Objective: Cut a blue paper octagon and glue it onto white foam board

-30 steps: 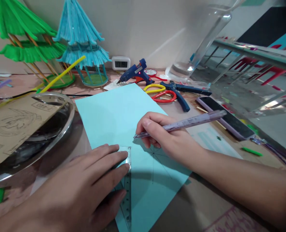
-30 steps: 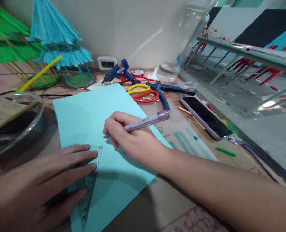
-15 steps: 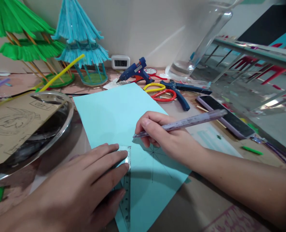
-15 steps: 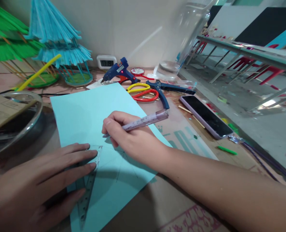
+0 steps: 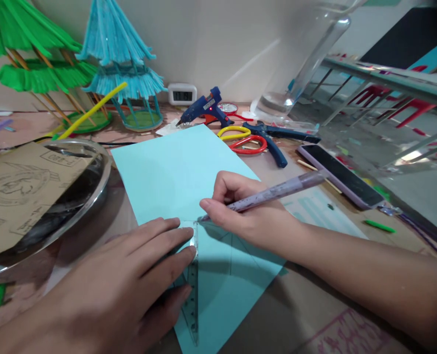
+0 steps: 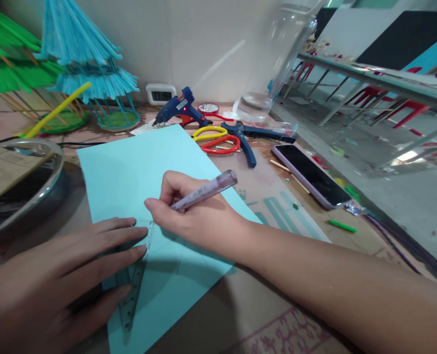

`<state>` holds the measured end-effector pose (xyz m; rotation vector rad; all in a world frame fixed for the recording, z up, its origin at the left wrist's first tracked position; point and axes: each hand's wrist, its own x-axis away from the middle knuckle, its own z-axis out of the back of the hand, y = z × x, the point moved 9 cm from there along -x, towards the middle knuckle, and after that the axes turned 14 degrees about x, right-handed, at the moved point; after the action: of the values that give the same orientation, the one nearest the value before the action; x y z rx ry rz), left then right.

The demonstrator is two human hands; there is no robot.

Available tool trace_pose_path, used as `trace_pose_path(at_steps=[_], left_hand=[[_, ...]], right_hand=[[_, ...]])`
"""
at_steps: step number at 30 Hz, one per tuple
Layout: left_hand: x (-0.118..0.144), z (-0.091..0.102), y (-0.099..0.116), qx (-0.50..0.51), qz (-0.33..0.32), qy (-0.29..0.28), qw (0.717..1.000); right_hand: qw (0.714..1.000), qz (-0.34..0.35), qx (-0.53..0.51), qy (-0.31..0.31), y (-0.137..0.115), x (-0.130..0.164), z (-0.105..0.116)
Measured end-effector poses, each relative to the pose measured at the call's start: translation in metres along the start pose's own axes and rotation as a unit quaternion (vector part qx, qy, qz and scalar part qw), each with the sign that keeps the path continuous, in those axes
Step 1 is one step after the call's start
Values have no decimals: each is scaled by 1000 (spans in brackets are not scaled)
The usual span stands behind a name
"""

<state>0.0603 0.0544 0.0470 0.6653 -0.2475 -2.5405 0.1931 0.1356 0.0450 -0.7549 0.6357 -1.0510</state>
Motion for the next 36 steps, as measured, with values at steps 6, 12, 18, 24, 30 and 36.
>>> trace_pose_path(at_steps=[6,12,18,24,30,36], left_hand=[[0,0,1,-4,-7,0,1000],[-3,2,2,-3,-1,3,1000],[6,-3,-1,-12,-2,-5,1000],[5,-3,-2,-16,5,-16,1000],[3,-4,-1,-11,1,-26,1000],[7,-7,-1,-21,11,-32,999]], right_hand=[[1000,1,14,-12,-3,-2,-4],[1000,8,26,-9,-4,-2,-3],[1000,8,25,-7,-3,-3,-2],[1000,3,14,-1,-2,-2,-3],[1000,1,13,0,-2,-3,-2],[1000,-4,12,-2,-1,-2,-2]])
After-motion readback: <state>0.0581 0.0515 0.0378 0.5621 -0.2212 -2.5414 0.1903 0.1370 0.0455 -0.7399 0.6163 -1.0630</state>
